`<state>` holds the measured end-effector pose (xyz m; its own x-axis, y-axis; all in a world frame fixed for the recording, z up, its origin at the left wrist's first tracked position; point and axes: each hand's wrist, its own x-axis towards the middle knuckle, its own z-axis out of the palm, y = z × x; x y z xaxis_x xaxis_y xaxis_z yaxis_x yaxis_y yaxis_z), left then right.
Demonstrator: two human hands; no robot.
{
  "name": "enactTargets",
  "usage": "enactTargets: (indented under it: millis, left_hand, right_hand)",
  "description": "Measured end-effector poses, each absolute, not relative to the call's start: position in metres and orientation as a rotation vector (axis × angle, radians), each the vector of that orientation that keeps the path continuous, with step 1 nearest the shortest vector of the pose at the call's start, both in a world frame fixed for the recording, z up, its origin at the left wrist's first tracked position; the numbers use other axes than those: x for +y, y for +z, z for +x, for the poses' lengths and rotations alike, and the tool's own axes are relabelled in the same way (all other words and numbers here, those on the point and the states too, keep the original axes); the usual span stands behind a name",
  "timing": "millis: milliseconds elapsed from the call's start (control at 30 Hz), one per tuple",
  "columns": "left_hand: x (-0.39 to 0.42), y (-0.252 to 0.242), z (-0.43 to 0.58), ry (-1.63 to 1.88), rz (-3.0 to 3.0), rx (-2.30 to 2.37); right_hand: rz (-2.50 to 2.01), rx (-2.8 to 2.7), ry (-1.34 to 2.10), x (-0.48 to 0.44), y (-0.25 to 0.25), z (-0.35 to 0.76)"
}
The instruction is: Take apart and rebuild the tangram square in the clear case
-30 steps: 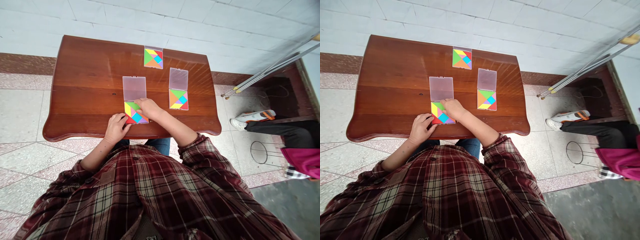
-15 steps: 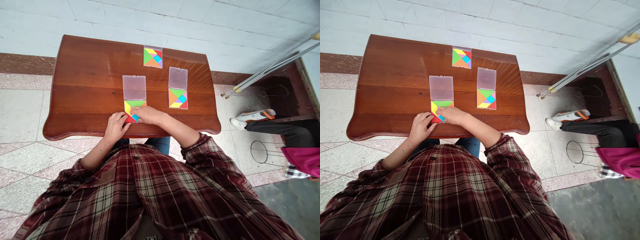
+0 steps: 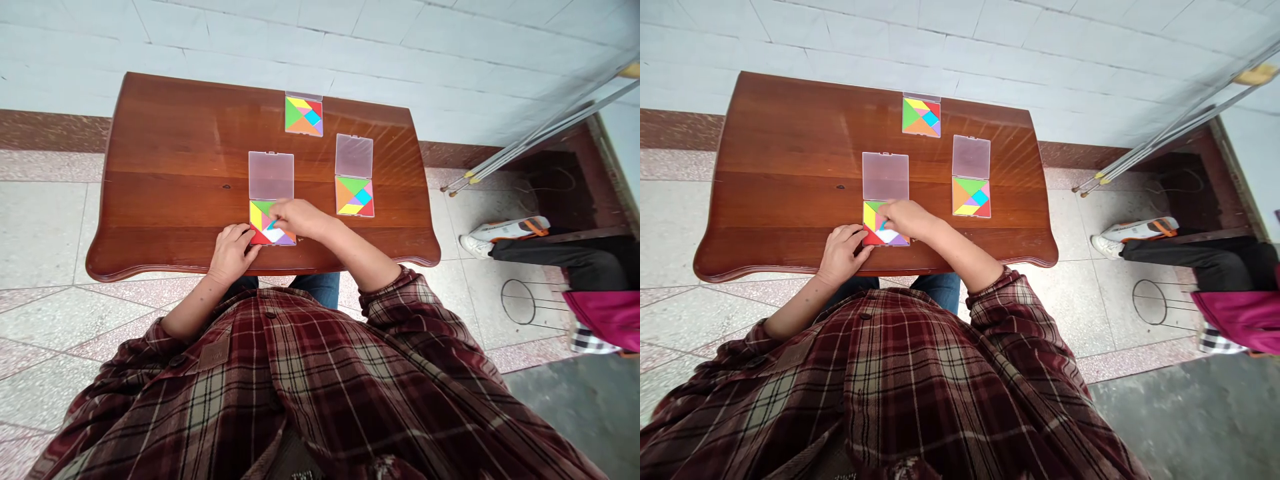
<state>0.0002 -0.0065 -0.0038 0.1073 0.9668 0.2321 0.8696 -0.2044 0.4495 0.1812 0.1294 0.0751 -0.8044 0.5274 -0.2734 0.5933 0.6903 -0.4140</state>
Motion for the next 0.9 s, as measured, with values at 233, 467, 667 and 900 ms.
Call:
enactTargets:
  millis: [233,467,667,900]
  left_hand:
    - [-0.007,0.000,0.001,0.705,2.207,1.850]
    - [-0.008,0.001,0.003,0.710,2.202,1.865]
    - [-0.008,-0.003,0.001,0.713,2.229,1.876]
    - [-0.008,-0.003,0.001,0.708,2.195,1.848]
  right_hand:
    - [1.921,2.473,-1.067,0.130,0.051,0.264]
    - [1.988,2.461,-0.639,0.115,0.042,0.272]
    - [1.373,2.802,-0.674,0.105,0.054,0.201]
    - [0.752,2.879,-0.334,0.120,0.052,0.155]
